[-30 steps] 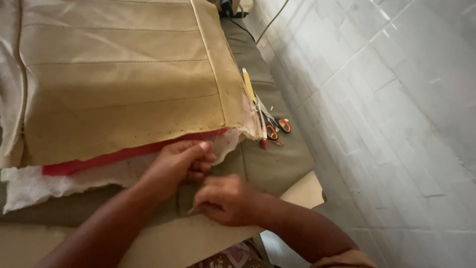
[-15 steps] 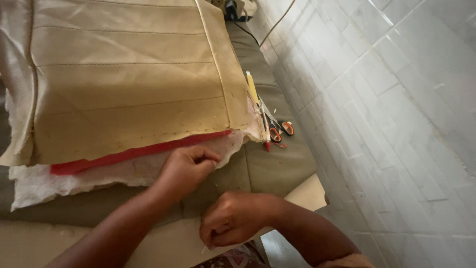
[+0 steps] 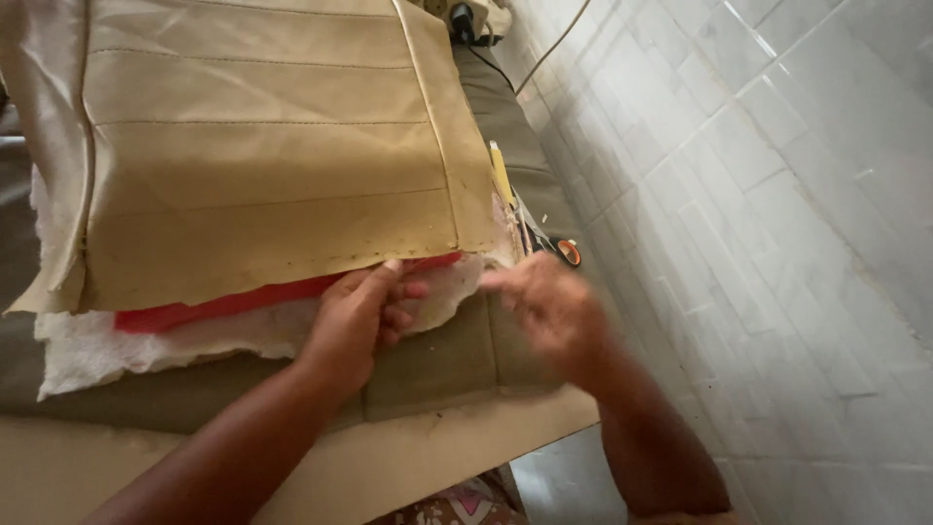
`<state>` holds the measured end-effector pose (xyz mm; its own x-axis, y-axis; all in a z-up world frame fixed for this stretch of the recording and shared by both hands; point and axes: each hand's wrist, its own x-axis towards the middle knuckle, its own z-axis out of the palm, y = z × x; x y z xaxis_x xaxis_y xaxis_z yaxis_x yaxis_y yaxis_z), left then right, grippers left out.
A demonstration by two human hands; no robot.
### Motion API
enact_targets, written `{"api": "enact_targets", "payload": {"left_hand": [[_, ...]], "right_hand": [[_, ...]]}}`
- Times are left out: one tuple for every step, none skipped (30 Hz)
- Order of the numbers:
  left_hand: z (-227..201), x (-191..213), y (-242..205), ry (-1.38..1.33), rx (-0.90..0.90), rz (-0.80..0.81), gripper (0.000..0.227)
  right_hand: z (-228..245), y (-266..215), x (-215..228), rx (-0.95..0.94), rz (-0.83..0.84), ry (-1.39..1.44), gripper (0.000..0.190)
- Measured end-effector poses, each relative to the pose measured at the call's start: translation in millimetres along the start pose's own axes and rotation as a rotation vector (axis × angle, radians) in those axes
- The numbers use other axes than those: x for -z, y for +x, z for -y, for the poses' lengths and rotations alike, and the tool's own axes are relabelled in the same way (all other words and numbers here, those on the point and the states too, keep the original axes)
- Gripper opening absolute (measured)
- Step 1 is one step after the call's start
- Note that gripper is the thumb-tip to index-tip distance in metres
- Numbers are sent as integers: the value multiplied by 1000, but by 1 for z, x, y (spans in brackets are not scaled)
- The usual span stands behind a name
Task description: Marking leather and hand-sewing a seat cover over foam padding
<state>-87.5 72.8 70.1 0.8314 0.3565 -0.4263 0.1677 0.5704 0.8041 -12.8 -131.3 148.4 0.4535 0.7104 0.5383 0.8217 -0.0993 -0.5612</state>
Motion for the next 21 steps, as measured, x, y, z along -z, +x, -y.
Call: {"api": "enact_targets", "payload": {"left_hand": [[1, -2, 1, 0, 1, 1, 35], [2, -4, 2, -41, -20, 9, 33], [2, -6, 3, -82, -41, 19, 32], [-1, -8, 3, -81, -41, 21, 32], [-3, -9, 1, -78, -51, 9, 32], [-5, -10, 0, -75, -61, -4, 32], [2, -9, 4, -77, -63, -7, 32], [8, -8, 8, -74, -99, -22, 29], [14, -7, 13, -70, -136, -35, 27], [16, -6, 16, -70, -139, -36, 27], [19, -5, 19, -57, -146, -25, 25], [22, -5, 22, -44, -152, -15, 23], [22, -4, 22, -46, -153, -15, 23], [22, -3, 23, -48, -162, -5, 24], [23, -2, 22, -49, -169, 2, 25], [27, -2, 25, -51, -167, 0, 25], [31, -1, 29, -58, -170, 3, 23], [35, -1, 33, -64, -174, 7, 22], [33, -1, 32, -65, -173, 6, 22], [32, -1, 31, -51, -186, 17, 23], [30, -1, 29, -37, -199, 26, 24]], "right_hand": [[-4, 3, 0, -1, 0, -1, 14], [-9, 5, -1, 32, -30, -182, 9], [-14, 9, -1, 64, -61, -364, 7], [-20, 10, -6, 63, -63, -366, 7], [-27, 12, -10, 92, -58, -446, 13], [-33, 13, -15, 120, -54, -526, 18], [-35, 15, -18, 124, -52, -524, 18], [-37, 16, -22, 112, -50, -597, 15], [-39, 18, -26, 98, -50, -670, 13], [-40, 19, -27, 102, -51, -669, 13], [-40, 19, -28, 87, -34, -704, 12], [-41, 20, -29, 73, -17, -738, 11], [-42, 19, -29, 74, -16, -739, 11], [-43, 18, -30, 57, -11, -761, 11], [-44, 17, -31, 39, -5, -780, 10], [-44, 17, -32, 38, -2, -779, 10], [-45, 18, -33, 32, 11, -791, 12], [-45, 19, -34, 26, 24, -804, 14], [-44, 21, -37, 27, 26, -803, 14], [-43, 23, -41, 49, 20, -766, 12], [-42, 25, -45, 72, 15, -728, 11]]}}
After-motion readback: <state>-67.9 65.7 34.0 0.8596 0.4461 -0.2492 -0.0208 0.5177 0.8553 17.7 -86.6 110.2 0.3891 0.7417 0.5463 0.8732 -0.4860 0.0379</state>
